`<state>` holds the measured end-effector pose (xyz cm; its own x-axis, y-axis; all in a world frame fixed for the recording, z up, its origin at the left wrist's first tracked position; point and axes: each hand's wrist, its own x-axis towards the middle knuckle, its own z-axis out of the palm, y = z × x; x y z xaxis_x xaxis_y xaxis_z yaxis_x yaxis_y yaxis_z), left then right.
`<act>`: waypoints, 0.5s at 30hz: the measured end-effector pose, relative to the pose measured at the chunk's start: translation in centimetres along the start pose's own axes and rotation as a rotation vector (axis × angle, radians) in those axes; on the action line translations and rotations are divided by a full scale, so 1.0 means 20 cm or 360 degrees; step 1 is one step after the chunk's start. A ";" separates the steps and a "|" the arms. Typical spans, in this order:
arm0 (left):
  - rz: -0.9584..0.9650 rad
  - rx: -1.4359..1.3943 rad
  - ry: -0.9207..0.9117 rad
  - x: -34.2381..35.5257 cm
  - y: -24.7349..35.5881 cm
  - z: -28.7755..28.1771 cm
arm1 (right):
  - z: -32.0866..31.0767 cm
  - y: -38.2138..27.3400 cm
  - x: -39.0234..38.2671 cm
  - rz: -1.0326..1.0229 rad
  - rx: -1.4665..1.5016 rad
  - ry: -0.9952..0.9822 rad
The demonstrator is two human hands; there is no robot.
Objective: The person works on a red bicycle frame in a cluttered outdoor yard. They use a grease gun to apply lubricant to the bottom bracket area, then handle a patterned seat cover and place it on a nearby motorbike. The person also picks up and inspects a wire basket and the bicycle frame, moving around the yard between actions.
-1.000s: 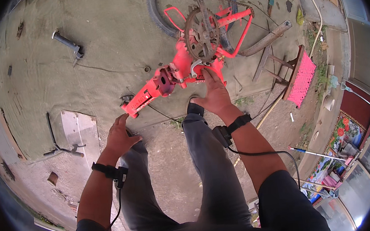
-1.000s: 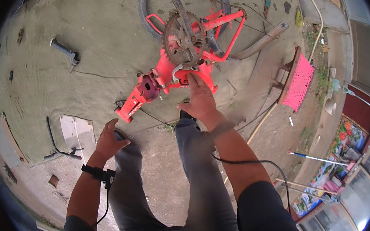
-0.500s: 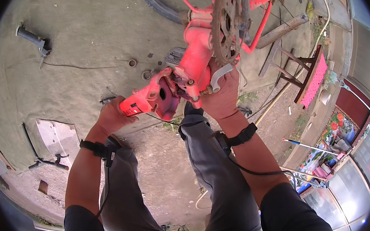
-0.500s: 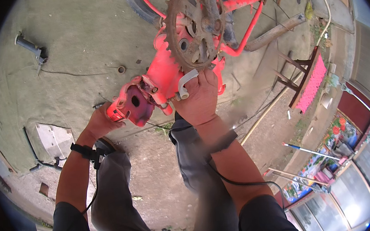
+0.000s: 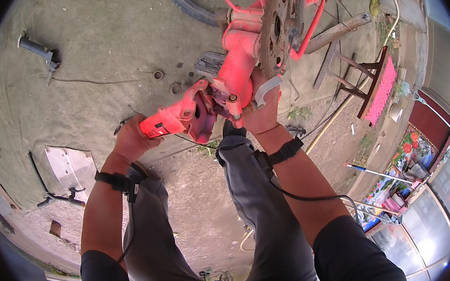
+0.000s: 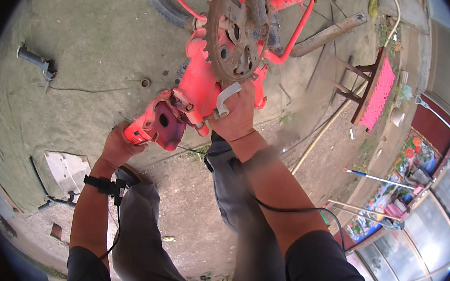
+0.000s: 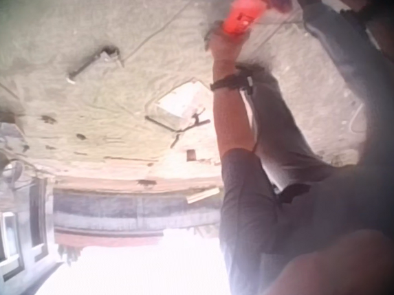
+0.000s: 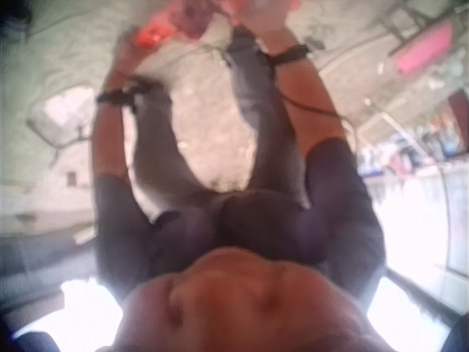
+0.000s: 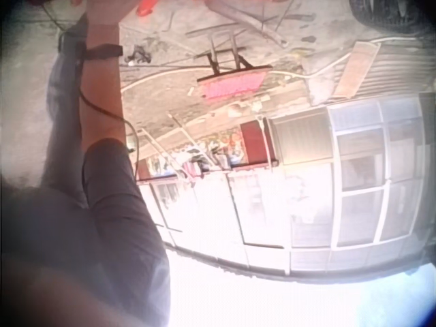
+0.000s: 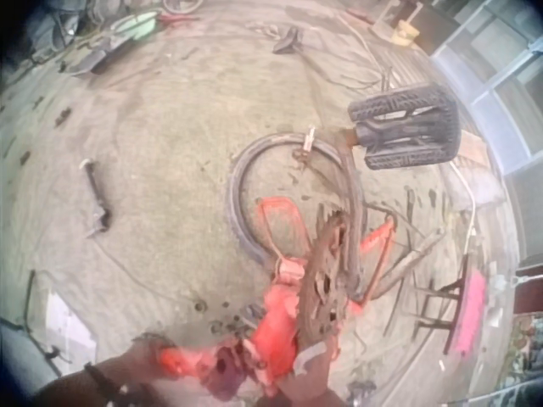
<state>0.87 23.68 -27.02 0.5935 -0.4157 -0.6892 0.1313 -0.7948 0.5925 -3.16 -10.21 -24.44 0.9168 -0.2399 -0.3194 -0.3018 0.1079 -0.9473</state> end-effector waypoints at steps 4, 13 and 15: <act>0.0018 -0.0007 0.0038 -0.03 0.05 -0.04 | -0.01 -0.05 -0.01 -0.0242 -0.0636 0.0004; -0.0044 -0.0018 0.0080 -0.11 0.16 -0.11 | -0.03 -0.17 0.03 -0.0473 -0.1272 0.0089; -0.0026 0.0012 0.0102 -0.13 0.18 -0.12 | -0.03 -0.19 0.03 -0.0475 -0.1267 0.0096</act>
<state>1.67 23.01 -22.08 0.6411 -0.3737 -0.6703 0.1354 -0.8046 0.5782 -1.53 -11.33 -21.01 0.9785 -0.2037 -0.0327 -0.1643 -0.6734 -0.7208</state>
